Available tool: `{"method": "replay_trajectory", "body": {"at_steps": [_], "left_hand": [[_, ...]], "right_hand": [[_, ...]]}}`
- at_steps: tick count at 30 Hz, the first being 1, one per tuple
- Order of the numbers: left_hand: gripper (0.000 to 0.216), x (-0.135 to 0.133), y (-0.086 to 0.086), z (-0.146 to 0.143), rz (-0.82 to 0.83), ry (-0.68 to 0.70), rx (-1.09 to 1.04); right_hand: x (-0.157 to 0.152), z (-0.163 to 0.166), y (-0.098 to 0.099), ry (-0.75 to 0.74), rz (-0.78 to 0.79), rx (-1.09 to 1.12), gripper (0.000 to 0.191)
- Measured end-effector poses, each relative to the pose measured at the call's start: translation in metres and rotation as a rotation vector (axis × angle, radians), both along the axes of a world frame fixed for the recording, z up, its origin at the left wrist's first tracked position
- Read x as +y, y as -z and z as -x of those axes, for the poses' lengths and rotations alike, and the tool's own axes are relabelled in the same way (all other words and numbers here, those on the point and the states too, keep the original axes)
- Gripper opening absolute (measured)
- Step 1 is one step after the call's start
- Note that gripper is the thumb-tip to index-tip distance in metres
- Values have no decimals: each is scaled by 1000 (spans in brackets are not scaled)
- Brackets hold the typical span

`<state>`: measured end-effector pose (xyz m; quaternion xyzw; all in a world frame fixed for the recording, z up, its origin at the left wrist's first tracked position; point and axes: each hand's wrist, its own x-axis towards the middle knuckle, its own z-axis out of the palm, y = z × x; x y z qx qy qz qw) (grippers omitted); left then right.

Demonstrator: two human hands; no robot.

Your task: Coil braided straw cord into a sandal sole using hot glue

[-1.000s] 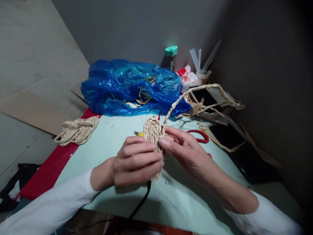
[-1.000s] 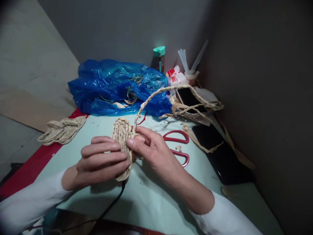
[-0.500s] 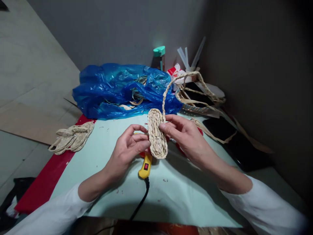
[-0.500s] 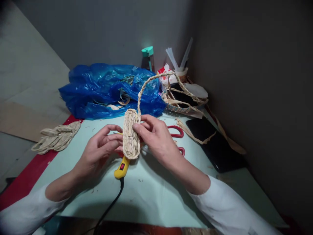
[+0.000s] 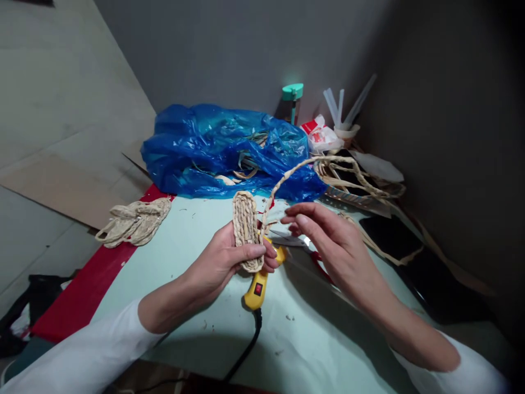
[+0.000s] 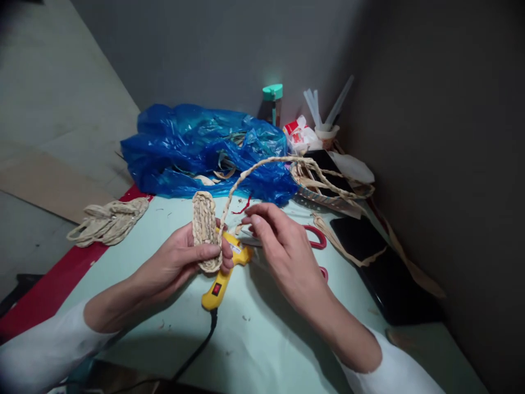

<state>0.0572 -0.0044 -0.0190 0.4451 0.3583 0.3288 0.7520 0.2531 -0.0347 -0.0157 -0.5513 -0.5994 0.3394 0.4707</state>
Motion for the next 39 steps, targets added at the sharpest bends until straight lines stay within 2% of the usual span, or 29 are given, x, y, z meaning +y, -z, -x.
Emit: {"method": "replay_trajectory", "body": {"at_steps": [5,16,22,25,28,32,35,39], "left_hand": [[11,7,2,5,-31,-14,7],[9,25,4,13,-82,-5,14],[11,32,7,16,-56,5,-24],[14,33,6,17,-44,28,-70],[17,35,5,19,-35,5,-124],[25,41,7,20,-4,-63,-205],[38,46,7,21,45,-93,-258],[51,51,3,23,108,-86,-294]], "right_hand": [[-1,0,-4,-6,-57,-105,28],[-11,7,0,-26,-88,-199,49],[-9,10,6,-139,-83,-236,51],[-9,8,8,-143,-102,-250,52],[-11,5,9,-156,-59,-223,48],[-12,0,14,-247,73,-108,35],[-11,1,16,-258,76,7,24],[-11,4,14,-265,70,76,21]]}}
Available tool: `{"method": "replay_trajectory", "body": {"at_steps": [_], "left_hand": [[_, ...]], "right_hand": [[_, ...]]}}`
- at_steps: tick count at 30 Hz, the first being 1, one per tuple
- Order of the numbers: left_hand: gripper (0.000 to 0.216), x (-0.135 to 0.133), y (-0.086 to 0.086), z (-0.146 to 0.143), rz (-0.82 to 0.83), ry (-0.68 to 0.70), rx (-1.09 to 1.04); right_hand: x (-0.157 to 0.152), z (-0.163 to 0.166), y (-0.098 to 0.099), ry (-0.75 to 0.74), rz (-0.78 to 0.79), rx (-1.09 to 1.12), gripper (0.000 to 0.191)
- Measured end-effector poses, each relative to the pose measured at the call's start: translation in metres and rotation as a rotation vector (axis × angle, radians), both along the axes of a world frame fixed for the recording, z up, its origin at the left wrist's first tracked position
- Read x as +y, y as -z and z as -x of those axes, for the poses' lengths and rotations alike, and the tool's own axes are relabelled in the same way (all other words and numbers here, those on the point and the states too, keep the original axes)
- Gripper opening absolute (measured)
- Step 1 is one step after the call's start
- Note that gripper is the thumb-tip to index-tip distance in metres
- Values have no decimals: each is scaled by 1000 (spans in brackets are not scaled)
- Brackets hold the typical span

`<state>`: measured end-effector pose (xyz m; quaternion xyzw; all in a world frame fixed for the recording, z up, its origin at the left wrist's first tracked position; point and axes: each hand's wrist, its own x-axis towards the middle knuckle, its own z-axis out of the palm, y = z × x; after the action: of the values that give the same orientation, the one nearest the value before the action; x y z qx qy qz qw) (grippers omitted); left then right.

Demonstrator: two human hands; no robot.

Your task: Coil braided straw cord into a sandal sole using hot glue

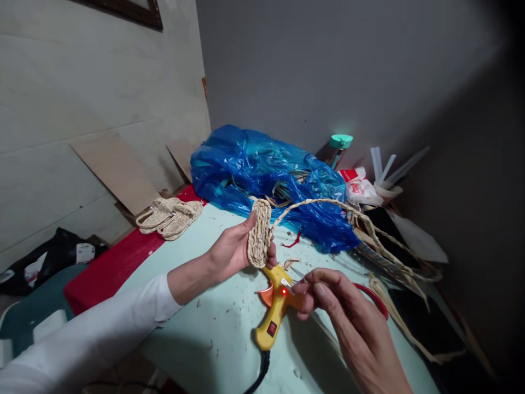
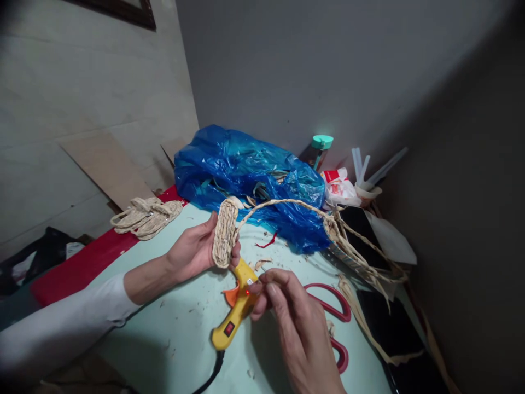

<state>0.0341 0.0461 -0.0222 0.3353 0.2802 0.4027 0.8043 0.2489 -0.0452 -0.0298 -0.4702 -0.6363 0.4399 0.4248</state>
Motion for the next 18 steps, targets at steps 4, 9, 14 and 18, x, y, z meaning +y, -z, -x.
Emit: {"method": "replay_trajectory", "body": {"at_steps": [4,9,14,18], "left_hand": [[55,2,-2,1,59,19,-53],[59,3,0,2,84,20,-65],[59,6,4,2,92,0,-77],[55,7,7,1,91,-15,-75]], "right_hand": [[-4,1,-4,-37,-25,-32,27],[-10,0,-8,17,-144,-113,30],[-8,2,-15,92,-355,-284,24],[-4,2,-13,146,-461,-290,11]]}}
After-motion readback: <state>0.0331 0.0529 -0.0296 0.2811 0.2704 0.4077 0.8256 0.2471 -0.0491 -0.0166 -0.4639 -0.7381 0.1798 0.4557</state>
